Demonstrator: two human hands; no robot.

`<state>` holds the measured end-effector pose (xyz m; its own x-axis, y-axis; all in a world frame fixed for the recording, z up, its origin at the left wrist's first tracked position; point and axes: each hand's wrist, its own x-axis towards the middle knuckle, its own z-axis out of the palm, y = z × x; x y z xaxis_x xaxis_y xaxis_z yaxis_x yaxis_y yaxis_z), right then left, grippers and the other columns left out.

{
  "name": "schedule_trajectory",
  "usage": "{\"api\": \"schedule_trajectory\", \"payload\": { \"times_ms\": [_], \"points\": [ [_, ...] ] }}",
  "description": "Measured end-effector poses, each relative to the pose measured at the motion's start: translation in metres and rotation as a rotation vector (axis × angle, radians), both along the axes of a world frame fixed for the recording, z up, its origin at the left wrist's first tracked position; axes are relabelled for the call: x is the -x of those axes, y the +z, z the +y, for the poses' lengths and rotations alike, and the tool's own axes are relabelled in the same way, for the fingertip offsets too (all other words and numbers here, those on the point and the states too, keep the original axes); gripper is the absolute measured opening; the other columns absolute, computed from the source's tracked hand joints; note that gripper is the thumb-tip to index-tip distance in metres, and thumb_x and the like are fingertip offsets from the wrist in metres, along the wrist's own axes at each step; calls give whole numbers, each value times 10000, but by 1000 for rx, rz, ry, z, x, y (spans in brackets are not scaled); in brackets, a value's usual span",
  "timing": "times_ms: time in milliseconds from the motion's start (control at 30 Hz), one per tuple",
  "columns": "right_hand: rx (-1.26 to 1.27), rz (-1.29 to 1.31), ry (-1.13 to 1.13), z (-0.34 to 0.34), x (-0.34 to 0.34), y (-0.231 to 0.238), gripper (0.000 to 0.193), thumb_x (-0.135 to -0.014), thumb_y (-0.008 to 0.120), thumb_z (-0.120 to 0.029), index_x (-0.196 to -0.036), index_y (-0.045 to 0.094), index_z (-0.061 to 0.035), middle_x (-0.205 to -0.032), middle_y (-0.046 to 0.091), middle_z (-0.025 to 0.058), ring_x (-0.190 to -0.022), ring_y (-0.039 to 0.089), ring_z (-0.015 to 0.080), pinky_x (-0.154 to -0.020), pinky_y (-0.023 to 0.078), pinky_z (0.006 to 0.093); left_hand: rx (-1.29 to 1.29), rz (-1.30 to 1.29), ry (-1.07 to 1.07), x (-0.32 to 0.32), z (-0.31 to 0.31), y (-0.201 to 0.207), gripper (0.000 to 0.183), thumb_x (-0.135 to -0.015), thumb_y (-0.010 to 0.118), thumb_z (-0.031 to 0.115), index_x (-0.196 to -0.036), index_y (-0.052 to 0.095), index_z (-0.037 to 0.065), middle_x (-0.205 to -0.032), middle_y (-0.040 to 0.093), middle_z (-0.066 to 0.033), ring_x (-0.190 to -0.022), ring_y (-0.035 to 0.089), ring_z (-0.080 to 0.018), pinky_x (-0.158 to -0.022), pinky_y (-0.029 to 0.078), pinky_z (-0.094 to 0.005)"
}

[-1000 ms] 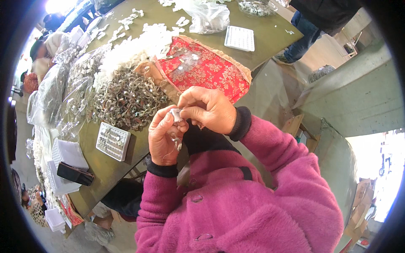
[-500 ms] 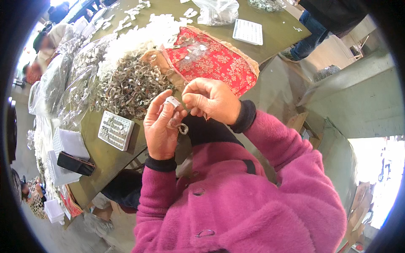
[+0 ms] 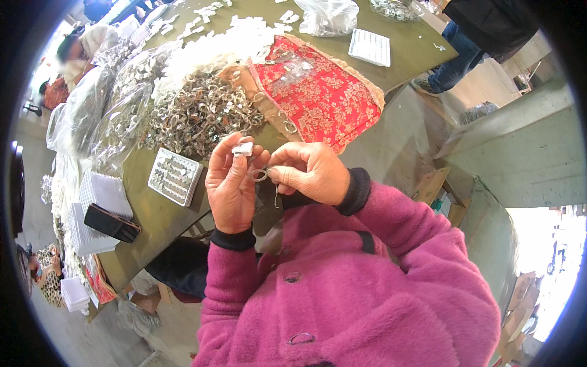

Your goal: The person assembles small electronic components by hand at a workbench. They pick up tiny parts, align them, and use a small flashlight to inspect the assembly. The person repeatedly handles similar components and places them into a tray.

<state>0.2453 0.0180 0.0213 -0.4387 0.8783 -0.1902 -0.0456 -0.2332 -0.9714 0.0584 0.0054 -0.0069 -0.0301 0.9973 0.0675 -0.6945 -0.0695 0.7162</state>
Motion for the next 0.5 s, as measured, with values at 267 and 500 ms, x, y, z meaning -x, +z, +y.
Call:
{"api": "schedule_trajectory", "payload": {
  "times_ms": [267, 500],
  "points": [
    [-86, 27, -37, 0, -1, -1, 152, -1014, 672, -73, -1126, 675, 31, -917, 704, 38, -749, 657, 84, -691, 561, 236, 52, 118, -8, 8, -8, 3, 311, -1025, 624, 39, -1330, 594, -12, -1196, 690, -155, -1079, 705, -246, -944, 613, -412],
    [-93, 31, -34, 0, 6, -1, 284, -999, 702, -77, -1242, 607, 37, -966, 717, 58, -807, 681, 96, -718, 574, 238, 111, 243, 31, 13, -17, 6, 305, -903, 741, -82, -1169, 612, -5, -997, 705, -95, -845, 707, -156, -768, 614, -288]
  ]
}}
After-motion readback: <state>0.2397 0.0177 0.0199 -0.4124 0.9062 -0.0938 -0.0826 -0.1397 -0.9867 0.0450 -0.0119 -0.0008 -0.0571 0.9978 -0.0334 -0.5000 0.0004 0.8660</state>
